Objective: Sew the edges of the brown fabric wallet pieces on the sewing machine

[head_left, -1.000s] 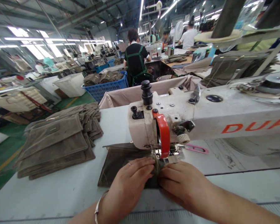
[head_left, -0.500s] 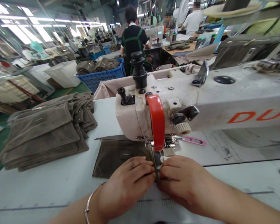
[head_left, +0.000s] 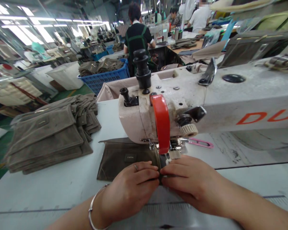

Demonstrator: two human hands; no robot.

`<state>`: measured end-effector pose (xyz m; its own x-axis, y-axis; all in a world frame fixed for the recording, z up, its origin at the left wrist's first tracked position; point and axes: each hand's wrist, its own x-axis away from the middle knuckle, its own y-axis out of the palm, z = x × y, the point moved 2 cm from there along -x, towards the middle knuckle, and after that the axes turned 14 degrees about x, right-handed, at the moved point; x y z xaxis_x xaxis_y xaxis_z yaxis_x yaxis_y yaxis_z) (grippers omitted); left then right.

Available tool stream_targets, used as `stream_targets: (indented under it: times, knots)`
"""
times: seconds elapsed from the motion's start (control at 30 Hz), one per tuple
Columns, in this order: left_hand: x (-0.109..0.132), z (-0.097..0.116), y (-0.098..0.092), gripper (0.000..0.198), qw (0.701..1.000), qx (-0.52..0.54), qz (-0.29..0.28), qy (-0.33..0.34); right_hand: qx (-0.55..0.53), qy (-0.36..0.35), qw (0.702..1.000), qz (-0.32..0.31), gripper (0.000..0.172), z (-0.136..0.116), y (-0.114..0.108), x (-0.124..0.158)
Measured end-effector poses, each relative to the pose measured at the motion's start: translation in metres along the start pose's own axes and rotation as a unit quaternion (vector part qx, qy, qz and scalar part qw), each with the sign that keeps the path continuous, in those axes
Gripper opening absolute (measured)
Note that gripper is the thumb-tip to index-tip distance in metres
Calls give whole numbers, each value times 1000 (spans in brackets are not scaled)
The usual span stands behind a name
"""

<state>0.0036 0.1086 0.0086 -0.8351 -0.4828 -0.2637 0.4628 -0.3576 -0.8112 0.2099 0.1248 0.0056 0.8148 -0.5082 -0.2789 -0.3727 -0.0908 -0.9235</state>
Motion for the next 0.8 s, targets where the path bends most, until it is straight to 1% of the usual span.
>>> stream_targets:
  times: [0.1, 0.17, 0.3, 0.4, 0.53, 0.67, 0.8]
  knots:
    - [0, -1, 0, 22, 1000, 9, -7, -5, 0, 0, 1000, -2, 19, -3, 1, -1]
    - [-1, -2, -1, 21, 1000, 15, -2, -7, -1, 2, 1000, -1, 20, -4, 2, -2]
    - [-5, -7, -6, 19, 1000, 8, 19, 1, 11, 3, 1000, 18, 20, -4, 3, -4]
    - [-5, -14, -8, 18, 1000, -9, 18, -2, 30, 15, 999, 33, 20, -2, 6, -7]
    - [-7, -23, -10, 19, 1000, -10, 12, -15, 47, 27, 997, 50, 29, 0, 7, -10]
    - [-12, -31, -16, 18, 998, 10, 48, -41, 63, 40, 995, 71, 31, 2, 9, -12]
    - [-18, -39, -20, 16, 997, -4, 57, -53, 88, 56, 992, 74, 31, 6, 14, -13]
